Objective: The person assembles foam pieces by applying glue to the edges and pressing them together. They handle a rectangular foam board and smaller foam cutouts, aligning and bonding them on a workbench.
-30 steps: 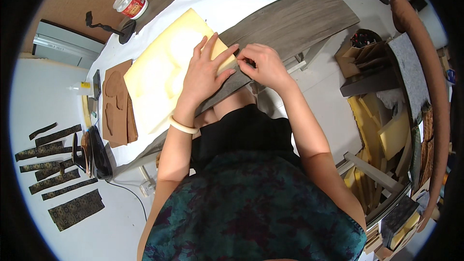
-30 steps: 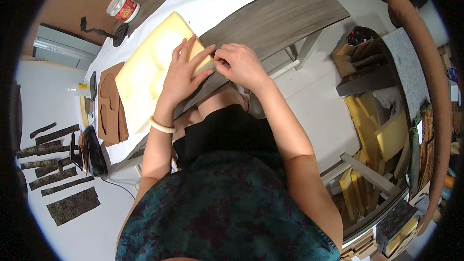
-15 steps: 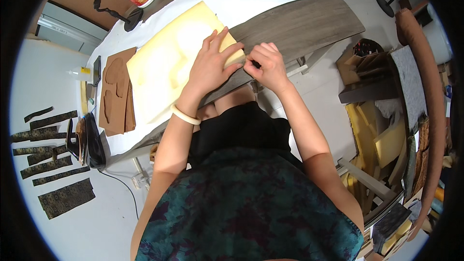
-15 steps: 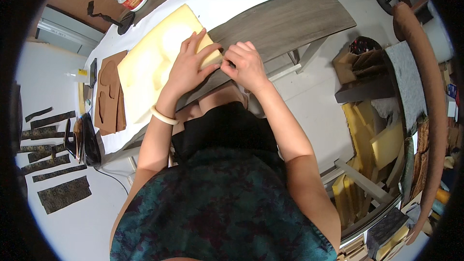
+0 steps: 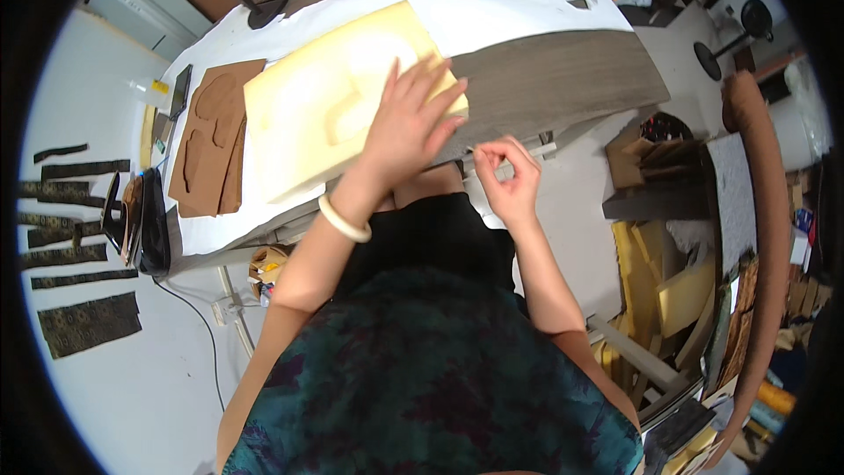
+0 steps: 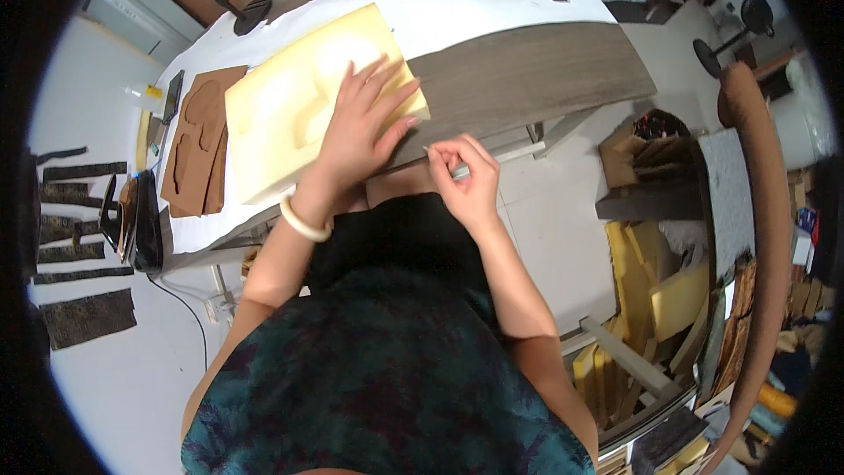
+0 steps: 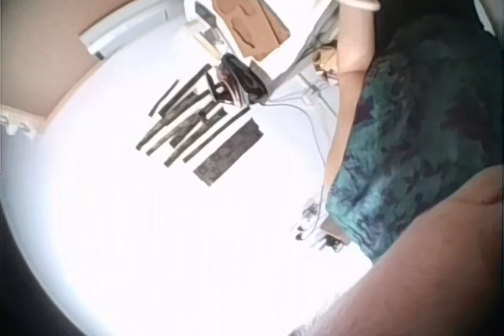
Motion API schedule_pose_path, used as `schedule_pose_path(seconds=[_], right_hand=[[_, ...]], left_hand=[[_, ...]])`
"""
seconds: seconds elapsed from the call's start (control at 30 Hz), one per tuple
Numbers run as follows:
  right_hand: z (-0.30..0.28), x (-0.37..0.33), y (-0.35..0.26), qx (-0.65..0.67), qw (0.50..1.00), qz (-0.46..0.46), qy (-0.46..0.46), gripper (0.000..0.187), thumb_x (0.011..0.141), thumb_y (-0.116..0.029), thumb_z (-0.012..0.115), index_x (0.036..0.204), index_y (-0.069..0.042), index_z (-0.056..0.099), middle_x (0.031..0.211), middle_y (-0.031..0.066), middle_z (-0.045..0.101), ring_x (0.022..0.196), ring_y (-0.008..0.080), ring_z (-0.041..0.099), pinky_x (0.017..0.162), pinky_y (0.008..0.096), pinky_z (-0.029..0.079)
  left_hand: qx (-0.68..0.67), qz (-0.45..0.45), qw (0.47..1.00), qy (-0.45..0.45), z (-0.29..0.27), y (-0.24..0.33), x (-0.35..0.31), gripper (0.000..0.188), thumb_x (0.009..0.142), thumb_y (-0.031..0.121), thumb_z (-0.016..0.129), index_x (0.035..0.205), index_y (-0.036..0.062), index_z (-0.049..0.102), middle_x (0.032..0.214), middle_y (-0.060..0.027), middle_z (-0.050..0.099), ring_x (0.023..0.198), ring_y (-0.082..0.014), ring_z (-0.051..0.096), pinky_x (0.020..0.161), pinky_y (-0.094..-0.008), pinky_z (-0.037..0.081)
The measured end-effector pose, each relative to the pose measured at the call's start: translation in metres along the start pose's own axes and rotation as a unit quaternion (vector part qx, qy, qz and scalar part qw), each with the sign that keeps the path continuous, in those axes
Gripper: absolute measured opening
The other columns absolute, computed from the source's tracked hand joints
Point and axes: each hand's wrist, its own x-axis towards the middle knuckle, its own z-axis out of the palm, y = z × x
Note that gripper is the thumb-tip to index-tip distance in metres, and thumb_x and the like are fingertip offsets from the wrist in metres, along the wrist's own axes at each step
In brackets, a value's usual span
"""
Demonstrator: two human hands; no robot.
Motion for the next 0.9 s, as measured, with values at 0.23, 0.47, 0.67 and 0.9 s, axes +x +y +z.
schedule_pose_path(seconds=[0.23, 0.47, 0.67, 0.9], right_hand=[[0.018, -0.018, -0.060, 0.022, 0.994, -0.092, -0.063, 0.017, 0.080, 0.007, 0.085, 0.095, 0.000, 0.080, 0.092, 0.0050, 0.067, 0.080, 0.0150, 0.066, 0.072, 0.0277, 0.055], [0.083, -0.033, -0.079, -0.028, 0.952, -0.213, -0.218, 0.020, 0.074, -0.006, 0.093, 0.090, -0.006, 0.080, 0.090, 0.0058, 0.071, 0.081, 0.0253, 0.069, 0.074, 0.0375, 0.054], [0.113, -0.048, -0.088, -0.060, 0.926, -0.208, -0.311, 0.017, 0.081, -0.004, 0.088, 0.095, -0.005, 0.079, 0.089, 0.0082, 0.074, 0.086, 0.0292, 0.070, 0.086, 0.0399, 0.051], [0.134, -0.057, -0.093, -0.066, 0.901, -0.194, -0.382, 0.012, 0.085, -0.002, 0.084, 0.096, -0.004, 0.078, 0.088, 0.0093, 0.073, 0.085, 0.0298, 0.070, 0.081, 0.0386, 0.052]], left_hand=[[-0.459, -0.317, 0.829, -0.022, -0.044, 0.058, -0.080, 0.011, 0.104, 0.010, 0.073, 0.101, 0.0002, 0.072, 0.091, -0.0009, 0.070, 0.085, -0.0088, 0.061, 0.078, -0.0264, 0.051], [-0.413, -0.436, 0.797, 0.066, -0.081, 0.043, -0.182, 0.027, 0.112, 0.020, 0.060, 0.090, 0.0045, 0.061, 0.080, 0.0042, 0.059, 0.075, -0.0043, 0.052, 0.068, -0.0233, 0.042], [-0.153, -0.655, 0.696, 0.251, -0.049, -0.027, -0.396, 0.042, 0.114, 0.029, 0.056, 0.083, 0.0008, 0.061, 0.073, -0.0019, 0.059, 0.070, -0.0133, 0.053, 0.065, -0.0340, 0.046], [0.142, -0.790, 0.477, 0.358, -0.077, -0.126, -0.678, 0.035, 0.096, 0.039, 0.077, 0.097, 0.0036, 0.082, 0.097, -0.0195, 0.080, 0.087, -0.0362, 0.077, 0.082, -0.0464, 0.059]])
